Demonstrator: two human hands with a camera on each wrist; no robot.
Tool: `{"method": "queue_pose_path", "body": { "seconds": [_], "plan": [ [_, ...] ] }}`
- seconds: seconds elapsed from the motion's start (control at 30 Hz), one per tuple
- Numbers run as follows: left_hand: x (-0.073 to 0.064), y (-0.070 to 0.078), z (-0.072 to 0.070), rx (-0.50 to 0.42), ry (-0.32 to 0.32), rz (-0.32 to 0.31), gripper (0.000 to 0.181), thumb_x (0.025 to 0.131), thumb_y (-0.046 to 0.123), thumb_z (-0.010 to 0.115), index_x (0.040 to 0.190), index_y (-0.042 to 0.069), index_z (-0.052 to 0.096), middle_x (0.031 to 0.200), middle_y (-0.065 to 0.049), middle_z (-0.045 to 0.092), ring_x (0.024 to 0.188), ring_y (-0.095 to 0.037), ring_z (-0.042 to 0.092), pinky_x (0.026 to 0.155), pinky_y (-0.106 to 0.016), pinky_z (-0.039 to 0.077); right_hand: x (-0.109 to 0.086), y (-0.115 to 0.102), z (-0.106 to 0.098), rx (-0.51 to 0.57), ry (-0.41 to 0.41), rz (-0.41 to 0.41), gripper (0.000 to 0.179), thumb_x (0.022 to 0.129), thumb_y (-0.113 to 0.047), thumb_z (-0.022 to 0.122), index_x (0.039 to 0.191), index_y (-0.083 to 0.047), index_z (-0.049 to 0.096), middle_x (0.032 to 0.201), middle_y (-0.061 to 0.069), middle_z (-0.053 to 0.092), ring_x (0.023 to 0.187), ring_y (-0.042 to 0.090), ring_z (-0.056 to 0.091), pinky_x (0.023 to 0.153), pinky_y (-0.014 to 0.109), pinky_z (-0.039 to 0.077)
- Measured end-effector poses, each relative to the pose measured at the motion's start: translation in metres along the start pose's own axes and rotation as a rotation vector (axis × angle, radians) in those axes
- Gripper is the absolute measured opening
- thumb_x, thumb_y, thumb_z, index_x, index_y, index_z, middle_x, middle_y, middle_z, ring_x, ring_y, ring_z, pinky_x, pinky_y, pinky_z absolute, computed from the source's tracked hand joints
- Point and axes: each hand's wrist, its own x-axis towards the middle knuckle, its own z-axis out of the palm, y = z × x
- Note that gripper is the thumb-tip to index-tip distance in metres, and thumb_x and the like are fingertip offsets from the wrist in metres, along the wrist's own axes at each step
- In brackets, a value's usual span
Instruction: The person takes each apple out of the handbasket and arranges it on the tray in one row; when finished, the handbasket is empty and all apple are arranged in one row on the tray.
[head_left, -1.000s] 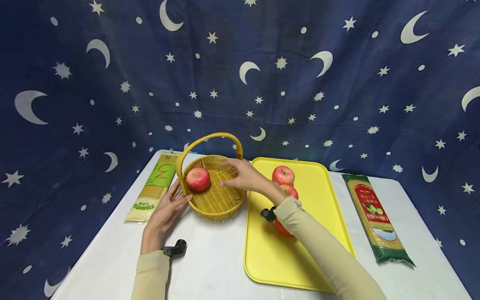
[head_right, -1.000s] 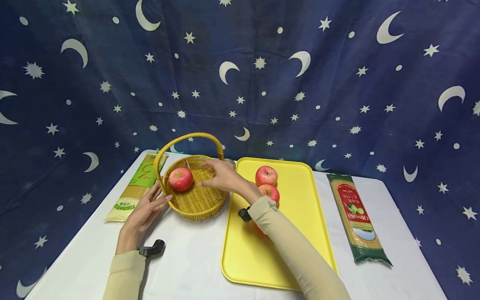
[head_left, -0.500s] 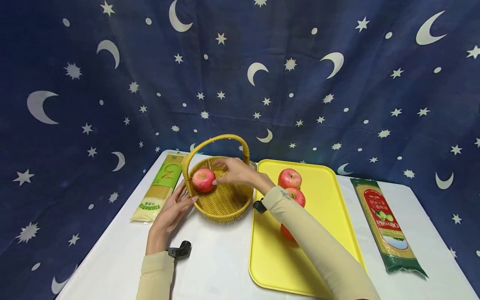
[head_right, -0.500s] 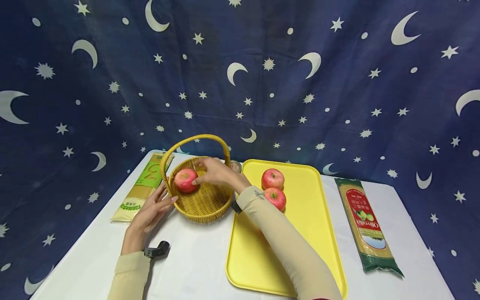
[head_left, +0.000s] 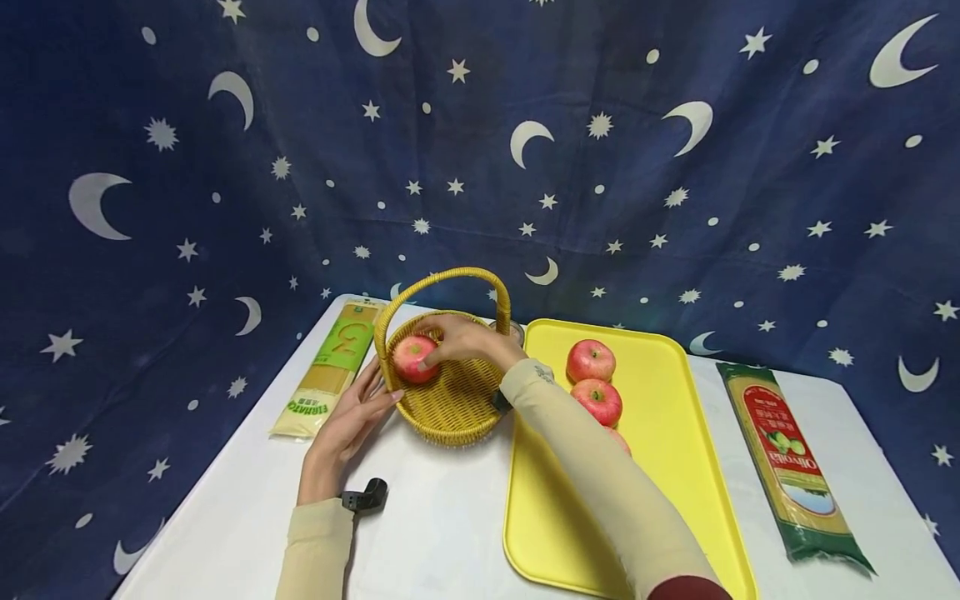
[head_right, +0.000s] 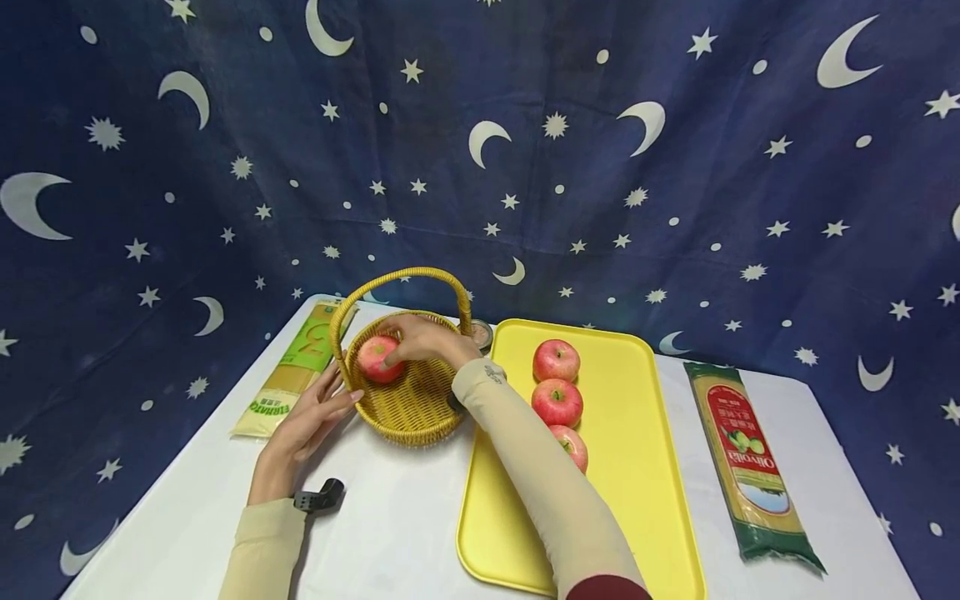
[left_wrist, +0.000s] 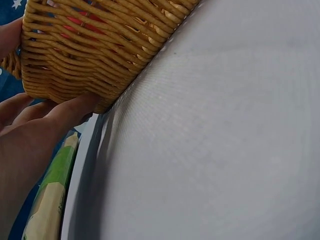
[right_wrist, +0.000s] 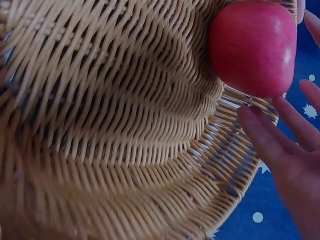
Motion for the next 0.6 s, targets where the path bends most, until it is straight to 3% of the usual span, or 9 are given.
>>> {"method": "queue_pose_path", "body": {
  "seconds": [0.3,0.6],
  "plan": [
    [0.001,-0.001,0.001,0.017,0.008,-0.021,0.094,0.098,0.012,0.069,0.167,0.026,0.007,0.173,0.003,0.010,0.159,-0.021,0.015,0.121,-0.034,0.033,0.010,0.001,0.007,-0.057,-0.069,0.022,0.071,0.086,-0.021,0.080,0.150,-0.016,0.050,0.149,0.006,0.055,0.132,0.022,0.053,0.114,0.037,0.044],
    [0.001,0.002,0.001,0.026,-0.002,-0.015,0.094,0.099,0.011,0.067,0.167,0.025,0.005,0.174,-0.001,0.009,0.159,-0.025,0.014,0.116,-0.027,0.039,0.012,-0.007,0.018,-0.102,-0.010,0.039,0.071,0.081,-0.026,0.089,0.140,-0.012,0.051,0.137,0.007,0.061,0.123,0.020,0.058,0.108,0.031,0.048]
  ]
}}
